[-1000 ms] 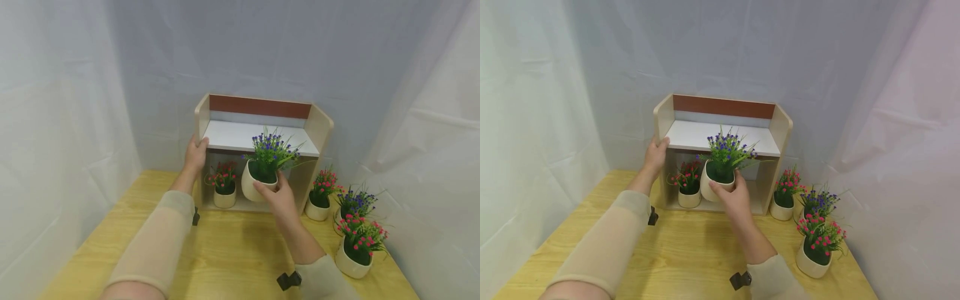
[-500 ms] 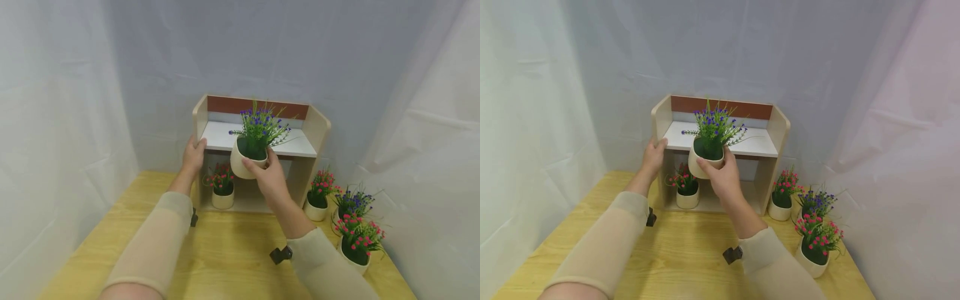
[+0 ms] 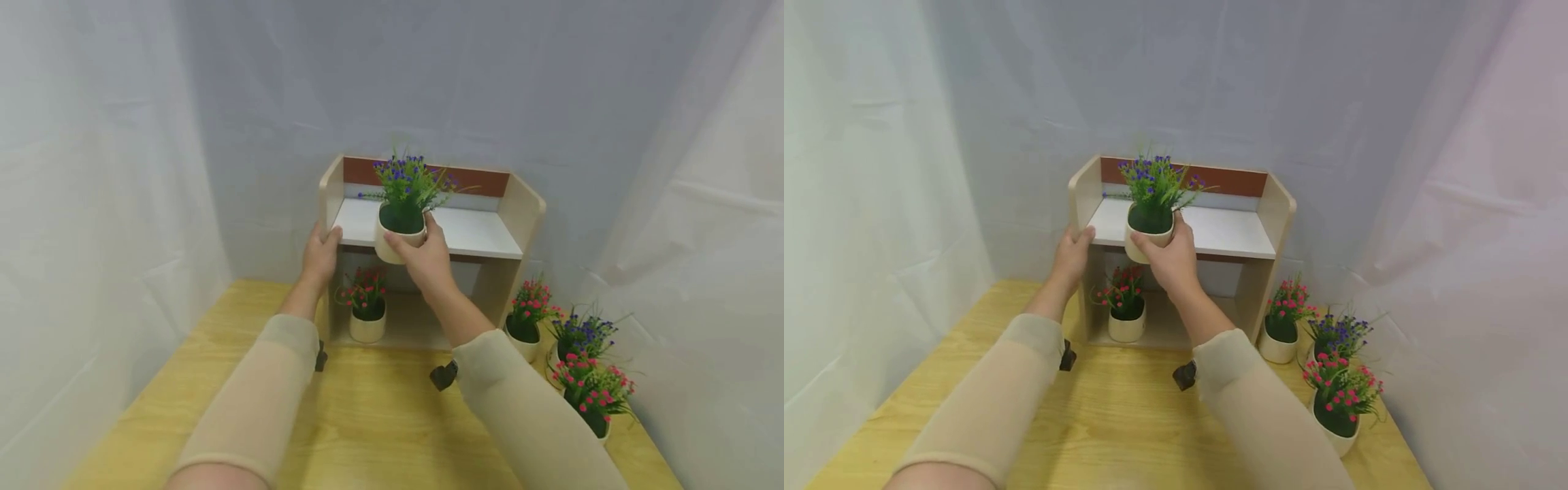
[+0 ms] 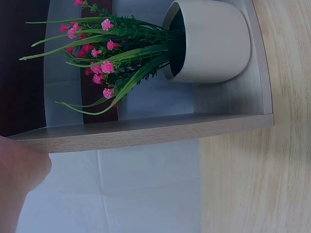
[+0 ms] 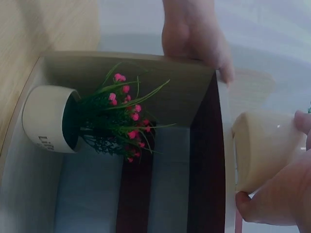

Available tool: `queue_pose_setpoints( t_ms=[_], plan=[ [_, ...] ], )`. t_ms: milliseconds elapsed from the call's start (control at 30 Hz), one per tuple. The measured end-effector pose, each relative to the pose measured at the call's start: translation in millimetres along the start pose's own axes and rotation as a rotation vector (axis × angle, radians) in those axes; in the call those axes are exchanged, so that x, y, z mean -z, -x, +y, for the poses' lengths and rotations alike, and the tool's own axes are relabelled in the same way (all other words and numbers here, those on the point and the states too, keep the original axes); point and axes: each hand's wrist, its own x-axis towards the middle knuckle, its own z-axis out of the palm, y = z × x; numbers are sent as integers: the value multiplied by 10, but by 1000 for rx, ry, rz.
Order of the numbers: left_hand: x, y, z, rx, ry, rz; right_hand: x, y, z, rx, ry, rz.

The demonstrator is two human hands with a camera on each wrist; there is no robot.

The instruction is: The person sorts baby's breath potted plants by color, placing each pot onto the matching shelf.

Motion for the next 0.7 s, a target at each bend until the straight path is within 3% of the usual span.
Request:
queue_pose_setpoints(
  t_ms=[233,400,700],
  plan=[
    [-21,15,23,12,-12,-7,-50,-156,-17,74,115,29],
    [-36,18,29,7,1,-11,-55,-245,-52,96,178,-12],
    [-29,10,-1,16,4,-13,-1,-282,-137,-72,208,-156]
  ],
)
